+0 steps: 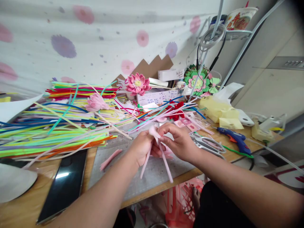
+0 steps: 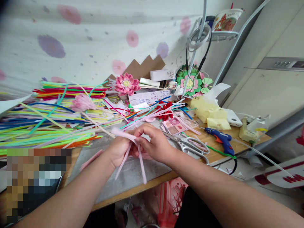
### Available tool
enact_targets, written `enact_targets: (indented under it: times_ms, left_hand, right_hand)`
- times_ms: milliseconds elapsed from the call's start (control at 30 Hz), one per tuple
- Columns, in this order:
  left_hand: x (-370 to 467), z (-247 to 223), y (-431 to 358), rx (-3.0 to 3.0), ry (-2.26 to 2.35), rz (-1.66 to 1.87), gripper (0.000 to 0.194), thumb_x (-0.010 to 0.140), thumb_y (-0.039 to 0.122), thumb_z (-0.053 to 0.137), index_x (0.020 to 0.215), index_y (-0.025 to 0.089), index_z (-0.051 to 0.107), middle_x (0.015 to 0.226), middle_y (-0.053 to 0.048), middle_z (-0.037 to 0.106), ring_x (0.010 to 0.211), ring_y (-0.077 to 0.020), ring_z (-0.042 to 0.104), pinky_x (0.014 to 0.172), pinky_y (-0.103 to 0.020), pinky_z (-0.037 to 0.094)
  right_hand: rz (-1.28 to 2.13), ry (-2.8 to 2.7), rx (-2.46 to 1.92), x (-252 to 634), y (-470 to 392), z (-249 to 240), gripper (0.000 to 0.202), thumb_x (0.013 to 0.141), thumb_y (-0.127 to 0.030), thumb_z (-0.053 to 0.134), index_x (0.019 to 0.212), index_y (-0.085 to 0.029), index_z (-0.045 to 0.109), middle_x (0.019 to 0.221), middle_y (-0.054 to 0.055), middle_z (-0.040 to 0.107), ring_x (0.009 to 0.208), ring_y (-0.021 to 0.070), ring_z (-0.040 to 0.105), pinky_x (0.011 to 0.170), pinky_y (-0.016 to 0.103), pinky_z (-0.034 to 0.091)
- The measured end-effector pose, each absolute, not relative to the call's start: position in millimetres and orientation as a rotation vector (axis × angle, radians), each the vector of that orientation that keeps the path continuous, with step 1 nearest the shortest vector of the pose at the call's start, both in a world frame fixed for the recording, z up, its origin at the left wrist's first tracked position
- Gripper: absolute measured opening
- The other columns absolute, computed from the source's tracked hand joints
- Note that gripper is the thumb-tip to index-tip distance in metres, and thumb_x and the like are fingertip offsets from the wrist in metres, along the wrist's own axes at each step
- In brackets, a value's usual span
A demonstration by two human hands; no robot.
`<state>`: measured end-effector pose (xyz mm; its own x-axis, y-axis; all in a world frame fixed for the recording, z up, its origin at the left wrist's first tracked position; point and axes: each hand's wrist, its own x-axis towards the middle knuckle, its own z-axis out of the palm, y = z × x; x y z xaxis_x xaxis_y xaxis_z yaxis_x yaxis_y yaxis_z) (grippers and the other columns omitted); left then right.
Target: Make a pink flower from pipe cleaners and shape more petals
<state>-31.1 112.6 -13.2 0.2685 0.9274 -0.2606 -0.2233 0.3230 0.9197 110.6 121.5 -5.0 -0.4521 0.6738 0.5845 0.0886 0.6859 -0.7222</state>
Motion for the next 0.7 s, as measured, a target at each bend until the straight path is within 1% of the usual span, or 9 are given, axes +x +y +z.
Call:
enact_targets:
  times_ms: [100, 167, 233, 300, 367, 400, 533, 600, 700]
  left_hand:
    - [-32.8, -13.8, 112.6, 0.914, 0.94, 0.935, 0.027, 0.071, 0.039, 0.058, 0.062, 0.014, 0.055, 0.046, -0.003, 0.06, 0.029, -0.0114, 0.05, 0.028, -0.017, 0.036]
    - [-34.0, -13.6, 112.2, 0.906, 0.892, 0.929, 0.025, 0.071, 0.038, 0.06, 0.065, 0.014, 0.057, 0.046, -0.002, 0.059, 0.03, -0.0113, 0.051, 0.028, -0.017, 0.037]
    - [-34.9, -13.5, 111.7, 0.874, 0.819, 0.929, 0.021, 0.072, 0.034, 0.061, 0.07, 0.014, 0.058, 0.05, -0.001, 0.06, 0.037, -0.0124, 0.056, 0.035, -0.02, 0.044]
    - [-35.3, -13.8, 111.5, 0.824, 0.742, 0.931, 0.014, 0.073, 0.027, 0.062, 0.073, 0.013, 0.058, 0.057, -0.002, 0.063, 0.048, -0.0139, 0.061, 0.046, -0.023, 0.05]
    - [-35.2, -14.4, 111.3, 0.772, 0.682, 0.932, 0.008, 0.073, 0.02, 0.061, 0.076, 0.013, 0.059, 0.061, -0.003, 0.064, 0.055, -0.0148, 0.064, 0.054, -0.024, 0.052]
    - [-35.1, -14.4, 111.3, 0.753, 0.664, 0.927, 0.007, 0.074, 0.018, 0.06, 0.078, 0.014, 0.059, 0.061, -0.003, 0.064, 0.056, -0.0153, 0.064, 0.055, -0.025, 0.052]
    - [-34.6, -12.1, 110.9, 0.738, 0.653, 0.926, 0.013, 0.077, 0.018, 0.057, 0.09, 0.017, 0.055, 0.063, -0.002, 0.064, 0.05, -0.0178, 0.064, 0.047, -0.029, 0.052]
    - [-34.2, -10.2, 110.7, 0.772, 0.698, 0.937, 0.014, 0.079, 0.021, 0.055, 0.093, 0.018, 0.053, 0.061, 0.0, 0.063, 0.042, -0.015, 0.06, 0.038, -0.023, 0.047]
    - [-33.3, -8.9, 110.2, 0.831, 0.784, 0.972, 0.015, 0.081, 0.031, 0.054, 0.091, 0.019, 0.053, 0.051, 0.004, 0.056, 0.03, -0.008, 0.048, 0.027, -0.014, 0.034]
  right_hand:
    - [0.509, -2.058, -0.511, 110.0, 124.1, -4.7, 0.005, 0.083, -0.016, 0.052, 0.079, -0.018, 0.054, 0.079, 0.004, 0.058, 0.078, 0.0149, 0.054, 0.071, 0.03, 0.045]
    - [0.372, -2.11, -0.475, 112.0, 127.0, -5.3, 0.007, 0.084, -0.014, 0.049, 0.082, -0.018, 0.054, 0.082, 0.005, 0.058, 0.08, 0.0149, 0.054, 0.071, 0.029, 0.045]
    - [0.19, -2.178, -0.439, 116.4, 129.9, -5.6, 0.009, 0.084, -0.012, 0.048, 0.085, -0.018, 0.054, 0.086, 0.006, 0.057, 0.082, 0.0153, 0.054, 0.071, 0.029, 0.046]
    - [-0.003, -2.267, -0.424, 122.1, 131.6, -5.0, 0.012, 0.083, -0.01, 0.047, 0.088, -0.018, 0.054, 0.092, 0.007, 0.057, 0.084, 0.0161, 0.053, 0.07, 0.029, 0.046]
    - [-0.172, -2.357, -0.419, 127.5, 131.5, -3.6, 0.013, 0.083, -0.011, 0.047, 0.091, -0.018, 0.055, 0.096, 0.008, 0.057, 0.085, 0.0166, 0.053, 0.069, 0.029, 0.045]
    - [-0.247, -2.392, -0.421, 129.5, 130.8, -2.8, 0.013, 0.084, -0.012, 0.047, 0.092, -0.018, 0.055, 0.1, 0.008, 0.057, 0.087, 0.0172, 0.053, 0.069, 0.029, 0.045]
    - [-0.511, -2.423, -0.476, 133.0, 128.4, -1.8, 0.011, 0.086, -0.02, 0.046, 0.091, -0.018, 0.056, 0.11, 0.011, 0.055, 0.087, 0.019, 0.053, 0.068, 0.03, 0.044]
    - [-0.574, -2.435, -0.52, 133.5, 129.8, -3.6, 0.012, 0.087, -0.021, 0.044, 0.091, -0.017, 0.055, 0.11, 0.011, 0.056, 0.082, 0.0174, 0.053, 0.065, 0.029, 0.043]
    - [-0.537, -2.469, -0.564, 135.0, 134.4, -8.5, 0.015, 0.088, -0.018, 0.04, 0.093, -0.017, 0.055, 0.11, 0.009, 0.057, 0.08, 0.0154, 0.054, 0.064, 0.027, 0.043]
